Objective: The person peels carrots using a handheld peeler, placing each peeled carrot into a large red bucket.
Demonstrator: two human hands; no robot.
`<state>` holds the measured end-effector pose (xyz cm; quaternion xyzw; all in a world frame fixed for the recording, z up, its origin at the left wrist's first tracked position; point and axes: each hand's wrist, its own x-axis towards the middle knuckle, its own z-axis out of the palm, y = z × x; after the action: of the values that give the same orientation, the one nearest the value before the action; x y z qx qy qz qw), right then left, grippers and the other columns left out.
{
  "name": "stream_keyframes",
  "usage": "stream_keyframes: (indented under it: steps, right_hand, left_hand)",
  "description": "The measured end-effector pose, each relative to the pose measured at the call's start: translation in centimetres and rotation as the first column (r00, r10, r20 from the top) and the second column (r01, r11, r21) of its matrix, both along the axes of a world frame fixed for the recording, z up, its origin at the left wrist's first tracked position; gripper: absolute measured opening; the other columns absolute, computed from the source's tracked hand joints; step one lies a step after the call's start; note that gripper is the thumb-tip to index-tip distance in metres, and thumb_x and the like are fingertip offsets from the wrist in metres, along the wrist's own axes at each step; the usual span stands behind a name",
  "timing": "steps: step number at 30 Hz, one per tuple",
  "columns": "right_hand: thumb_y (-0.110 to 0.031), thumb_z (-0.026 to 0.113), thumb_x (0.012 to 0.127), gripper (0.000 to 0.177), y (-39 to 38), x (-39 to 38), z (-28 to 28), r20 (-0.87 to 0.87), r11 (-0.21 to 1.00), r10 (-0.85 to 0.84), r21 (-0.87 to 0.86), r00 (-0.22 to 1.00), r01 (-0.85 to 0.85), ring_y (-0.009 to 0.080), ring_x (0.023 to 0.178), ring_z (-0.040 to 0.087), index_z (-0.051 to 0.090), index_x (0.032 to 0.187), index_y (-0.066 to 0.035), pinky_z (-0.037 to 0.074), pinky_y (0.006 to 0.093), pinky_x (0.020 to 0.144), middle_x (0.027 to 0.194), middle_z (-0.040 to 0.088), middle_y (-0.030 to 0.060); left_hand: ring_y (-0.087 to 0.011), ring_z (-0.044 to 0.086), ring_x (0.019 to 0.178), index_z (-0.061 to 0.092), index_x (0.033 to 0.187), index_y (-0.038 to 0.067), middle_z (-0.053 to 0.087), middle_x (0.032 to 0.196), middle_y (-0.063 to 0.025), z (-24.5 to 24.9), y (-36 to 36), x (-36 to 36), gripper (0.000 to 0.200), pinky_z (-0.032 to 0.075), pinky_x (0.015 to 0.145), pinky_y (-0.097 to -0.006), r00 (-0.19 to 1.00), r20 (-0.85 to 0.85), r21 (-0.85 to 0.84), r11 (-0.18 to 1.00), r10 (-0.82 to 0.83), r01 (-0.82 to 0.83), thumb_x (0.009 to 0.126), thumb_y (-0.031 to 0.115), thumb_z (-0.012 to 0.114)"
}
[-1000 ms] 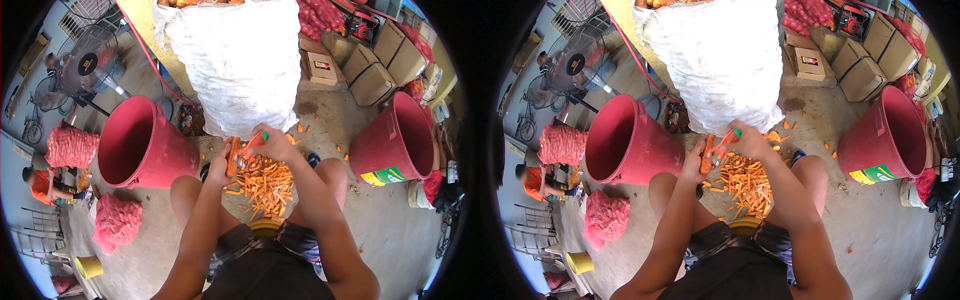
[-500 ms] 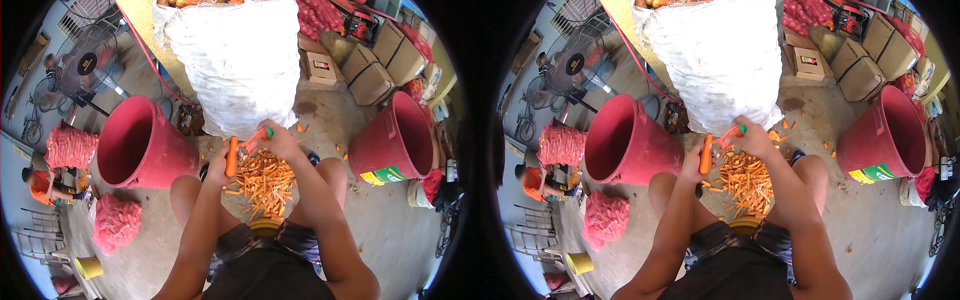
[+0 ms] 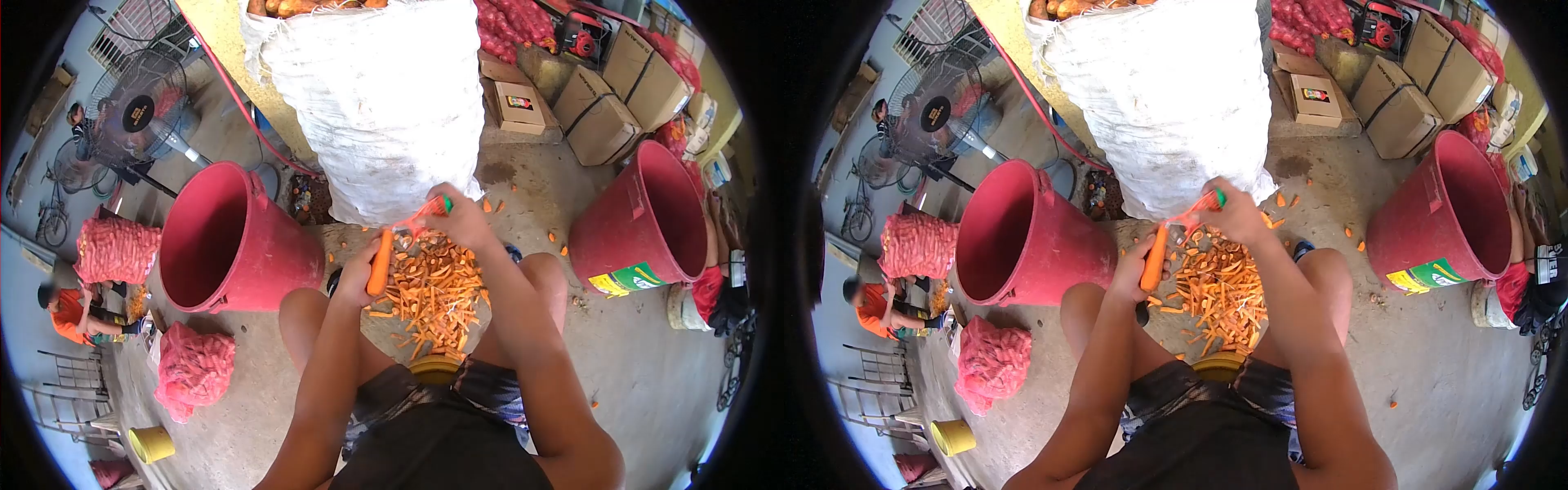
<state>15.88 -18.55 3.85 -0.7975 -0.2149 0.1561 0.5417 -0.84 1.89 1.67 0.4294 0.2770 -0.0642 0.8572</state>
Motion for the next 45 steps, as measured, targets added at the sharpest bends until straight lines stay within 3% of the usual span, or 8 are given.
stream_keyframes:
  steps: [5, 7, 9, 18, 23, 30, 39, 45]
  right_hand:
    - [-0.029, 0.094, 0.077, 0.062, 1.5, -5.1, -0.2, 0.343, 0.940, 0.320, 0.002, 0.883, -0.342, 0.0240, 0.084, 0.069, 0.063, 0.127, -0.010, 0.056, 0.0396, 0.079, 0.099, 0.072, 0.0156]
    - [-0.031, 0.095, 0.076, 0.065, 0.9, -4.2, 0.5, 0.205, 0.943, 0.330, -0.019, 0.922, -0.333, 0.0250, 0.089, 0.070, 0.063, 0.129, -0.010, 0.056, 0.0394, 0.082, 0.098, 0.072, 0.0155]
    - [-0.029, 0.094, 0.077, 0.062, 0.4, -2.1, 1.2, 0.107, 0.983, 0.173, -0.074, 0.979, -0.166, 0.0233, 0.088, 0.069, 0.063, 0.127, -0.010, 0.056, 0.0397, 0.081, 0.098, 0.072, 0.0137]
    - [-0.026, 0.094, 0.081, 0.052, -0.1, 0.6, -1.5, 0.076, 0.991, 0.017, -0.137, 0.997, -0.007, 0.0176, 0.074, 0.064, 0.063, 0.119, -0.009, 0.054, 0.0355, 0.069, 0.087, 0.071, 0.0068]
    - [-0.028, 0.094, 0.081, 0.054, 0.2, -0.7, 1.0, -0.072, 0.996, 0.059, -0.057, 0.996, -0.063, 0.0194, 0.081, 0.067, 0.064, 0.122, -0.011, 0.056, 0.0383, 0.075, 0.095, 0.072, 0.0092]
    - [-0.025, 0.090, 0.084, 0.049, 2.0, -5.9, 1.2, 0.330, 0.908, 0.366, 0.081, 0.870, -0.412, 0.0251, 0.095, 0.071, 0.067, 0.125, -0.011, 0.056, 0.0404, 0.087, 0.103, 0.075, 0.0108]
    - [-0.023, 0.088, 0.089, 0.042, -0.1, 0.8, -1.0, 0.022, 0.998, 0.026, 0.050, 0.999, -0.027, 0.0148, 0.085, 0.064, 0.064, 0.121, -0.010, 0.054, 0.0342, 0.080, 0.095, 0.071, 0.0053]
    - [-0.024, 0.091, 0.085, 0.047, 1.2, -3.3, 1.3, 0.074, 0.988, 0.130, 0.071, 0.989, -0.135, 0.0180, 0.091, 0.067, 0.065, 0.121, -0.009, 0.055, 0.0356, 0.084, 0.100, 0.073, 0.0070]
  left_hand:
    - [-0.0160, 0.062, 0.073, 0.052, 0.151, 0.023, 0.064, 0.096, -0.0037, 1.2, -1.7, 1.5, 0.041, 0.054, 0.062, -0.0339, 0.979, 0.024, -0.085, 0.976, 0.203, -0.200, 0.111, 0.034, 0.050]
    - [-0.0157, 0.062, 0.073, 0.053, 0.151, 0.023, 0.063, 0.096, -0.0034, 1.3, -1.8, 1.3, 0.041, 0.053, 0.061, -0.0329, 0.972, -0.026, -0.129, 0.963, 0.236, -0.237, 0.112, 0.034, 0.050]
    - [-0.0148, 0.061, 0.072, 0.052, 0.150, 0.023, 0.063, 0.095, -0.0031, 0.5, -0.8, -0.2, 0.041, 0.049, 0.057, -0.0307, 0.998, 0.010, -0.056, 0.996, -0.067, 0.067, 0.112, 0.036, 0.050]
    - [-0.0146, 0.060, 0.067, 0.055, 0.147, 0.023, 0.063, 0.092, -0.0023, 1.5, 1.2, -0.8, 0.040, 0.047, 0.055, -0.0297, 0.953, -0.040, 0.041, 0.952, -0.302, 0.303, 0.111, 0.040, 0.052]
    - [-0.0156, 0.063, 0.070, 0.056, 0.146, 0.021, 0.065, 0.095, -0.0026, 1.7, 1.8, -1.2, 0.038, 0.051, 0.058, -0.0294, 0.998, 0.004, -0.012, 0.998, -0.063, 0.063, 0.112, 0.037, 0.051]
    - [-0.0171, 0.067, 0.077, 0.054, 0.150, 0.016, 0.069, 0.104, -0.0042, 2.0, -1.4, 0.8, 0.041, 0.059, 0.069, -0.0331, 0.984, -0.083, -0.165, 0.972, 0.155, -0.167, 0.114, 0.034, 0.048]
    - [-0.0188, 0.064, 0.071, 0.063, 0.130, 0.011, 0.066, 0.093, -0.0049, 1.9, -0.5, -1.2, 0.038, 0.054, 0.059, -0.0325, 0.975, 0.047, -0.083, 0.972, -0.217, 0.221, 0.110, 0.042, 0.054]
    - [-0.0183, 0.068, 0.074, 0.062, 0.131, 0.008, 0.070, 0.103, -0.0071, -1.0, 1.5, -0.5, 0.038, 0.054, 0.058, -0.0323, 0.997, 0.024, -0.132, 0.989, 0.070, -0.066, 0.110, 0.040, 0.055]
